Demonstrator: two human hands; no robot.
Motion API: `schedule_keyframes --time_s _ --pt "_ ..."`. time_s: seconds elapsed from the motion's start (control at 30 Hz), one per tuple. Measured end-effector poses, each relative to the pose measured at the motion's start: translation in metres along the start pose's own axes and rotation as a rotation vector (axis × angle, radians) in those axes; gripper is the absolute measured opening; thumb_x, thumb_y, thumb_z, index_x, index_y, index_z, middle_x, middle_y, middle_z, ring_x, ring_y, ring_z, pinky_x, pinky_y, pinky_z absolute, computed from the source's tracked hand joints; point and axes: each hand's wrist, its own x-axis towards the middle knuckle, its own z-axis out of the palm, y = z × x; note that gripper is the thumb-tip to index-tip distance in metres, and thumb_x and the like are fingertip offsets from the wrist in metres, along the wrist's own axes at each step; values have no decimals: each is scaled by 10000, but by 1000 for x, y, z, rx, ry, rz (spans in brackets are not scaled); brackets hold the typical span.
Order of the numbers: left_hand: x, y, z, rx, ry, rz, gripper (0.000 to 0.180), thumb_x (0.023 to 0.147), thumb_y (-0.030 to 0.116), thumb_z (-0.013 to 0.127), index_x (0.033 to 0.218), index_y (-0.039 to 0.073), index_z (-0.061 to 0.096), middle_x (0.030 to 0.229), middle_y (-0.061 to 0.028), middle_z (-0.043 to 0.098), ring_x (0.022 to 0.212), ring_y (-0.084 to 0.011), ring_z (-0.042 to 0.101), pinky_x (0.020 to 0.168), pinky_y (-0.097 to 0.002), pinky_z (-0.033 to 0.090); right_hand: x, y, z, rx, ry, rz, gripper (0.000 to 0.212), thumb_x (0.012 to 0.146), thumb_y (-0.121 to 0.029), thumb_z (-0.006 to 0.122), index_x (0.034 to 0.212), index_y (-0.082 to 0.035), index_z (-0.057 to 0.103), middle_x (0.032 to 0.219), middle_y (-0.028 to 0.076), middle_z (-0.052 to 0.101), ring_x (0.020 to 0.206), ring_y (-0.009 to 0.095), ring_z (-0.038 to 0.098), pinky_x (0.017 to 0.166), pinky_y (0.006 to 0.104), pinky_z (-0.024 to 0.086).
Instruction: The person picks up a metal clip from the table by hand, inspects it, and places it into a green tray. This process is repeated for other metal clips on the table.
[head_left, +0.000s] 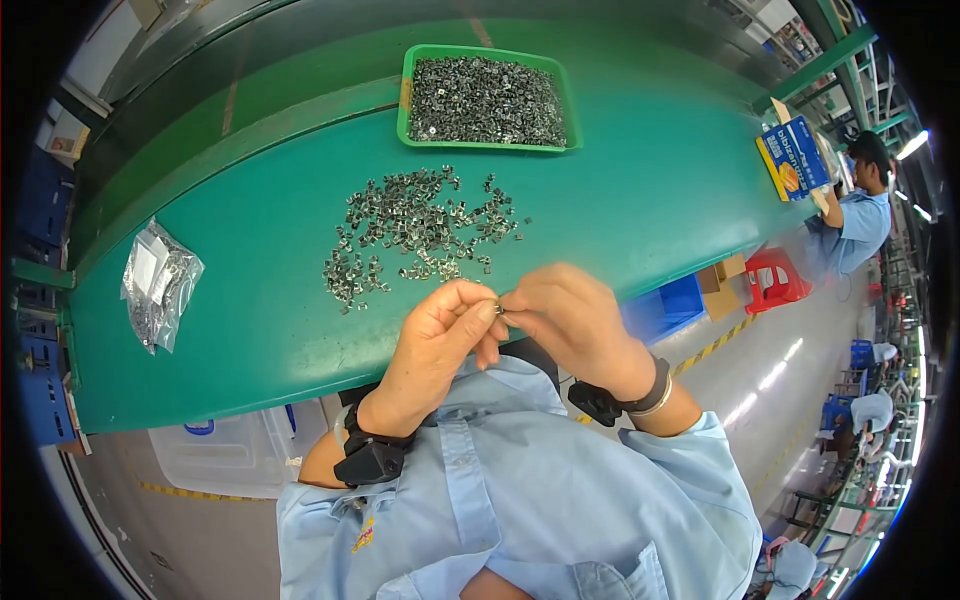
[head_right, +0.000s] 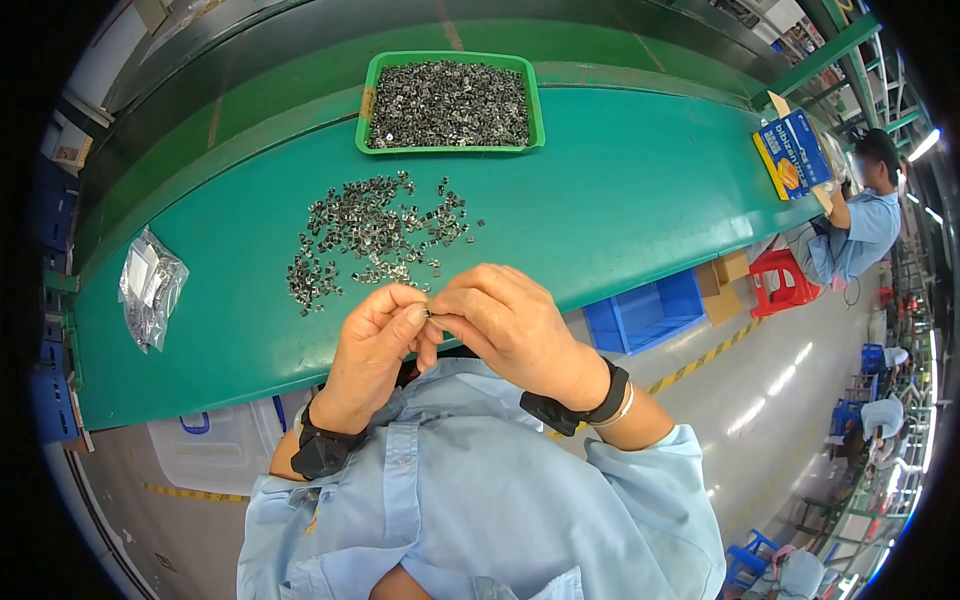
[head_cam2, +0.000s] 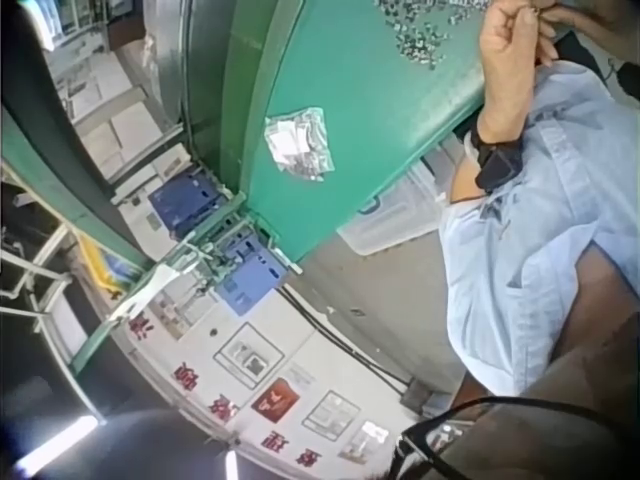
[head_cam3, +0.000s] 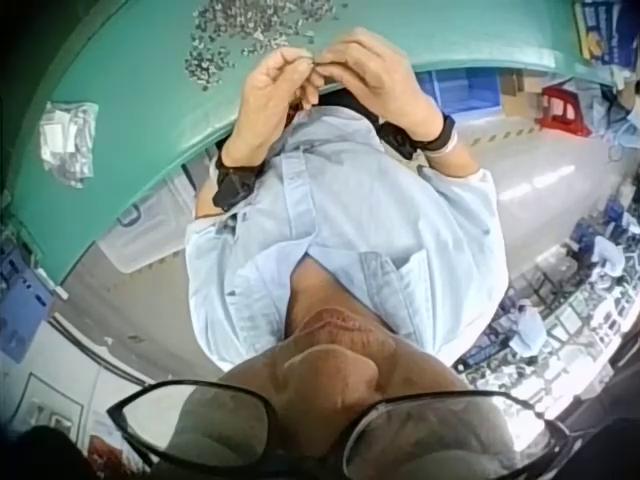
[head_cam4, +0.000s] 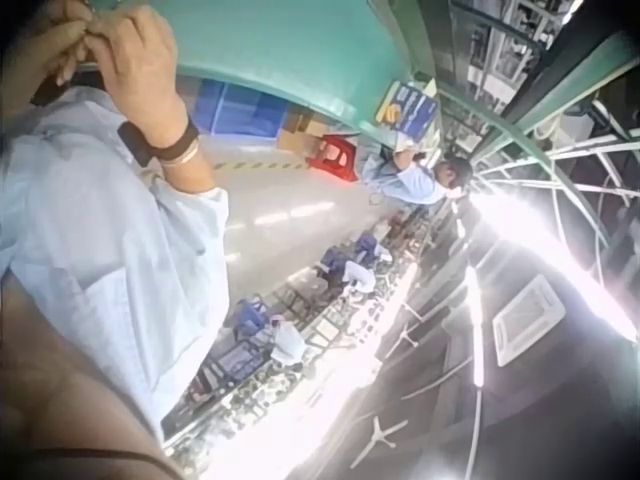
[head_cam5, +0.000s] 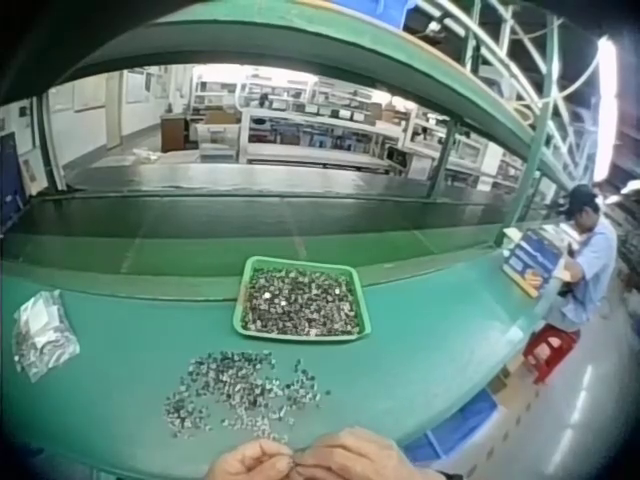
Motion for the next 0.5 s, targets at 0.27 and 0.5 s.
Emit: schedule_keyframes --time_s 0.27,0.5 --pt "-1 0 2 3 14 41 162 948 171 488 997 20 521 826 -82 600 626 -130 568 523 -241 447 -5 5 6 57 48 15 232 700 8 695 903 -45 596 814 73 598 726 231 592 583 319 476" --pt "-1 -3 5 -153 8 33 168 942 185 504 1004 31 525 827 -79 591 619 -146 569 517 -257 448 -6 4 14 68 127 -12 243 694 16 697 906 -50 598 808 68 596 720 227 592 584 311 474"
